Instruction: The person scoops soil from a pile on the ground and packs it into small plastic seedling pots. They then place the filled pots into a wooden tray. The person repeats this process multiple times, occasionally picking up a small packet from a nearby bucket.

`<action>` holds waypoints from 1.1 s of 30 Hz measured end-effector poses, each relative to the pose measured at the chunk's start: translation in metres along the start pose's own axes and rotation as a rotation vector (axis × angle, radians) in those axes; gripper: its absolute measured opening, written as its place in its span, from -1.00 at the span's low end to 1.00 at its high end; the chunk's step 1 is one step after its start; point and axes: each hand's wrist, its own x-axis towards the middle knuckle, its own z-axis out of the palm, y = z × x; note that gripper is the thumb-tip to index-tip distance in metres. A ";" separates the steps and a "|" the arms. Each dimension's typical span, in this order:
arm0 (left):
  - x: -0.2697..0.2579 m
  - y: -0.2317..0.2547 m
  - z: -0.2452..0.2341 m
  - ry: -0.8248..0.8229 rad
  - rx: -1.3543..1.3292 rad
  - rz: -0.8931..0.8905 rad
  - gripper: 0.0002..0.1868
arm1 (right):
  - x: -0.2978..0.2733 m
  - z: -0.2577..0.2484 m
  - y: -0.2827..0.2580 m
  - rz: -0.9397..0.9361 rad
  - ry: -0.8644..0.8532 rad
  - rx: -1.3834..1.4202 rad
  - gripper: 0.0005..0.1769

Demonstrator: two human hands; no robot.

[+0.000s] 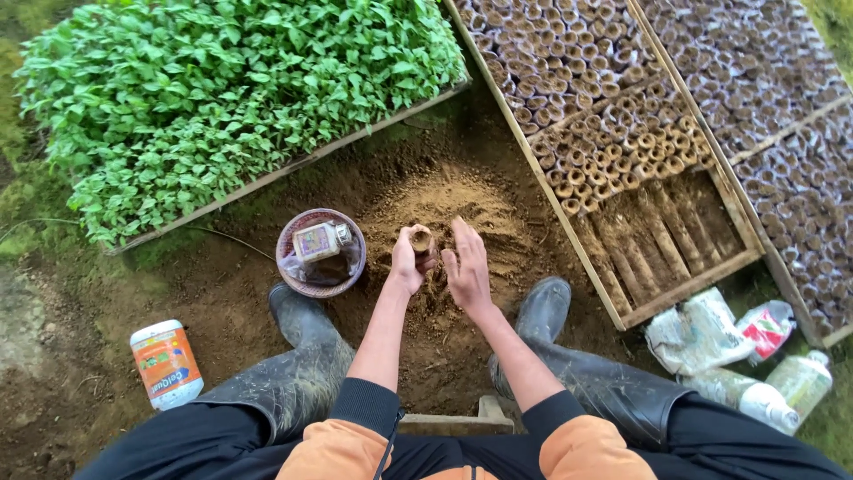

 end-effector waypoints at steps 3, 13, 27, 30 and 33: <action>0.001 0.001 -0.015 -0.082 0.004 0.002 -0.67 | -0.013 0.009 -0.001 0.123 -0.151 -0.056 -0.34; 0.013 0.001 -0.047 -0.132 -0.044 -0.036 -0.64 | -0.043 0.091 0.072 -0.251 -0.141 -0.446 -0.68; 0.016 -0.021 -0.012 -0.112 0.082 -0.066 -0.60 | 0.019 -0.001 -0.029 -0.127 0.307 0.234 -0.78; 0.023 -0.024 -0.001 -0.049 0.100 -0.053 -0.64 | 0.015 -0.010 -0.024 -0.154 0.293 0.168 -0.63; 0.026 -0.027 0.003 -0.051 0.127 -0.032 -0.66 | 0.013 -0.016 -0.014 -0.172 0.307 0.057 -0.49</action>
